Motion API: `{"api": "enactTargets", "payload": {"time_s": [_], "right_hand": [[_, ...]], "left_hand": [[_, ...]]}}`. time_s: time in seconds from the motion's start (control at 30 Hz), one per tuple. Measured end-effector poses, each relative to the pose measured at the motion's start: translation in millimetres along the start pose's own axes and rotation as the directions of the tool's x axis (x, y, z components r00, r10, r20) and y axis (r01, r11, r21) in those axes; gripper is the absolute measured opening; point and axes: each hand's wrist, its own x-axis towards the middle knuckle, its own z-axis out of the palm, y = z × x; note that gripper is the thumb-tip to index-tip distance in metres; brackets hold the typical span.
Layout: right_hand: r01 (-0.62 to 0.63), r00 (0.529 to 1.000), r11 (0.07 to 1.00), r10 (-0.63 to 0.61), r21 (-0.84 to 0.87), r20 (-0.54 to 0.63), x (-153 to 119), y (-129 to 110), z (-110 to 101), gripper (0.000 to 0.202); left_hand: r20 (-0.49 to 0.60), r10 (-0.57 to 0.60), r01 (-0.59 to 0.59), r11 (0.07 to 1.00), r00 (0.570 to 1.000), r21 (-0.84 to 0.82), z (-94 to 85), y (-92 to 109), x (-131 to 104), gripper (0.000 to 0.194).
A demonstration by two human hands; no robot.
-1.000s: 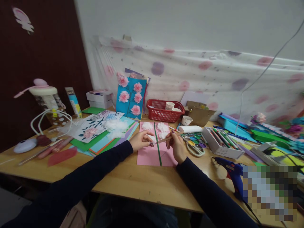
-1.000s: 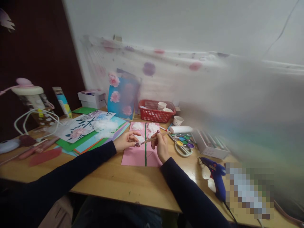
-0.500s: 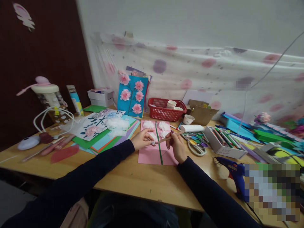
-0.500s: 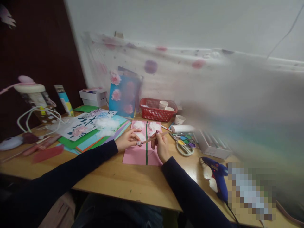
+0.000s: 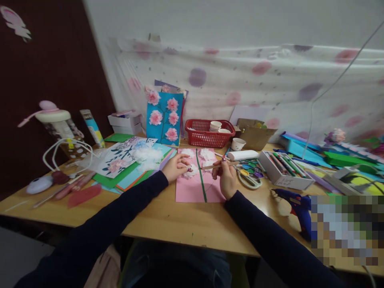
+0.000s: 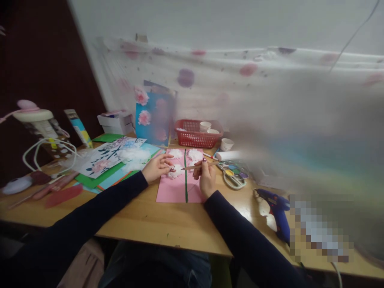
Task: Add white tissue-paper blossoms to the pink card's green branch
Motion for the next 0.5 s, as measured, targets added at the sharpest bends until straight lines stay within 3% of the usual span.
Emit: {"api": "enactTargets", "payload": {"time_s": [0.07,0.2,0.33,0.5], "right_hand": [[0.028,1.000,0.998,-0.028,-0.057,0.005,0,7,-3,0.044],[0.018,0.986,0.975,0.020,-0.222,0.166,-3,20,-4,0.047],[0.029,0.961,0.967,0.043,-0.253,0.275,-8,24,2,0.046],[0.057,0.963,0.965,0.015,-0.257,0.271,-8,24,5,0.045]], "left_hand": [[-0.028,0.020,-0.019,0.999,0.999,0.025,-2.5,-1,2,0.046],[-0.041,0.058,-0.053,0.991,0.997,0.124,-1.0,0,0,0.050],[-0.030,0.085,-0.076,0.968,0.996,0.237,3.6,1,-6,0.058],[0.008,0.122,-0.112,0.885,0.993,0.451,4.8,0,-10,0.064]]}}
